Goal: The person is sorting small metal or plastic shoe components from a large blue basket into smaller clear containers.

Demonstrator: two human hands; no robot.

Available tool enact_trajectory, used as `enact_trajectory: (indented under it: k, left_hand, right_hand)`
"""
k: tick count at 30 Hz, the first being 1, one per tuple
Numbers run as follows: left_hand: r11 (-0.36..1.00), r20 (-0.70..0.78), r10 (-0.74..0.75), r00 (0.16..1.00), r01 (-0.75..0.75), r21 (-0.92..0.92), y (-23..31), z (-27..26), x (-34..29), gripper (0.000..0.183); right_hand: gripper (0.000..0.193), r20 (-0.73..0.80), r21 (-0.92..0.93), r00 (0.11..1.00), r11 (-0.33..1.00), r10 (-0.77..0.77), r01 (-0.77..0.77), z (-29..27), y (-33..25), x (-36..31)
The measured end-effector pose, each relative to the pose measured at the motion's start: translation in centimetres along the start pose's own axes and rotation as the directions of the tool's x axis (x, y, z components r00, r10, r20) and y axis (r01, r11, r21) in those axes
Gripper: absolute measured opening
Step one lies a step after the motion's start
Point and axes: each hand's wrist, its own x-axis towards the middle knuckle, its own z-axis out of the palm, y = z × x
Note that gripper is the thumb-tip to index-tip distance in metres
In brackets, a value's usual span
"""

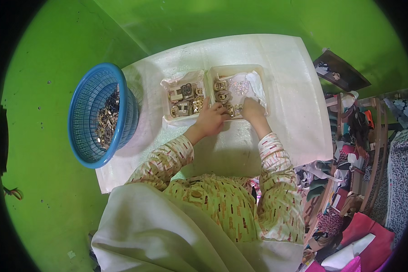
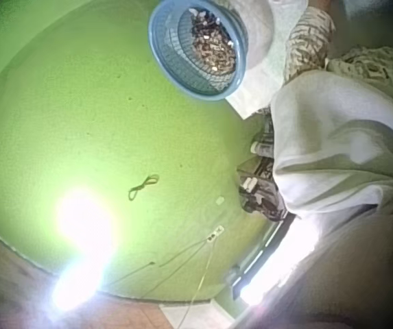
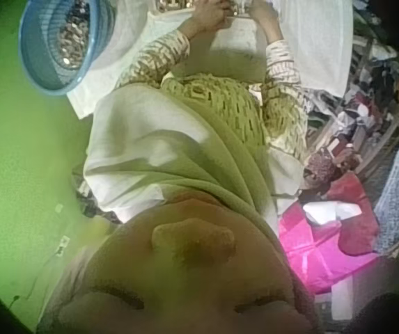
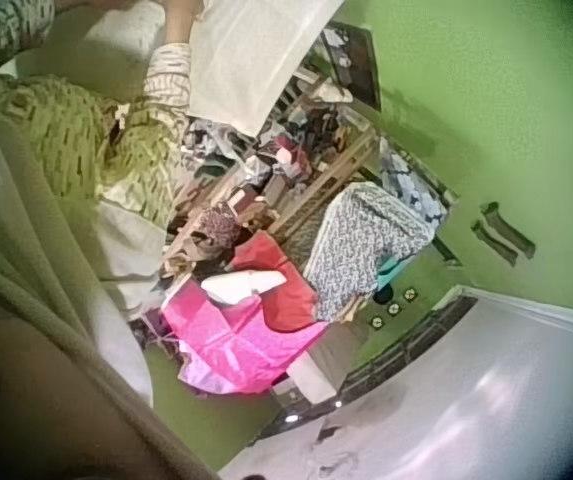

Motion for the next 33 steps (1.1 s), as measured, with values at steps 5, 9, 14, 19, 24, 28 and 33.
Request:
enact_trajectory:
  k: [5,9,14,19,24,28,33]
  left_hand:
    - [0.999,-0.094,0.032,0.995,-0.033,-0.009,0.8,-0.9,-0.8,0.038]
    - [0.973,-0.220,-0.057,0.974,0.004,-0.232,2.0,-4.6,-2.9,0.048]
    - [0.962,-0.267,-0.236,0.934,0.187,-0.197,0.6,-6.3,-6.8,0.048]
    - [0.935,-0.277,-0.352,0.894,0.350,-0.059,-0.9,-7.6,-11.3,0.051]
    - [0.920,-0.326,-0.379,0.866,0.392,-0.028,-1.2,-11.5,-16.1,0.055]
    - [0.916,-0.365,-0.378,0.851,0.402,-0.012,-1.5,-15.9,-24.4,0.055]
    - [0.867,-0.483,-0.384,0.787,0.487,0.103,-3.0,-19.5,-29.3,0.047]
  right_hand:
    - [0.028,0.032,0.028,0.999,0.999,-0.019,0.018,0.0,0.5,-1.0]
    - [0.027,-0.035,0.093,0.999,0.996,-0.001,0.005,-0.1,0.4,-2.6]
    - [0.032,-0.305,0.056,0.934,0.976,-0.185,0.211,0.6,-1.5,-5.0]
    - [0.044,-0.537,-0.041,0.793,0.948,-0.288,0.316,3.3,-7.8,-9.2]
    - [0.045,-0.621,-0.084,0.643,0.853,-0.449,0.514,2.7,-16.0,-13.7]
    - [0.043,-0.624,-0.056,0.593,0.787,-0.508,0.615,3.5,-25.5,-19.7]
    - [0.044,-0.630,-0.098,0.493,0.691,-0.600,0.716,3.6,-31.7,-21.5]
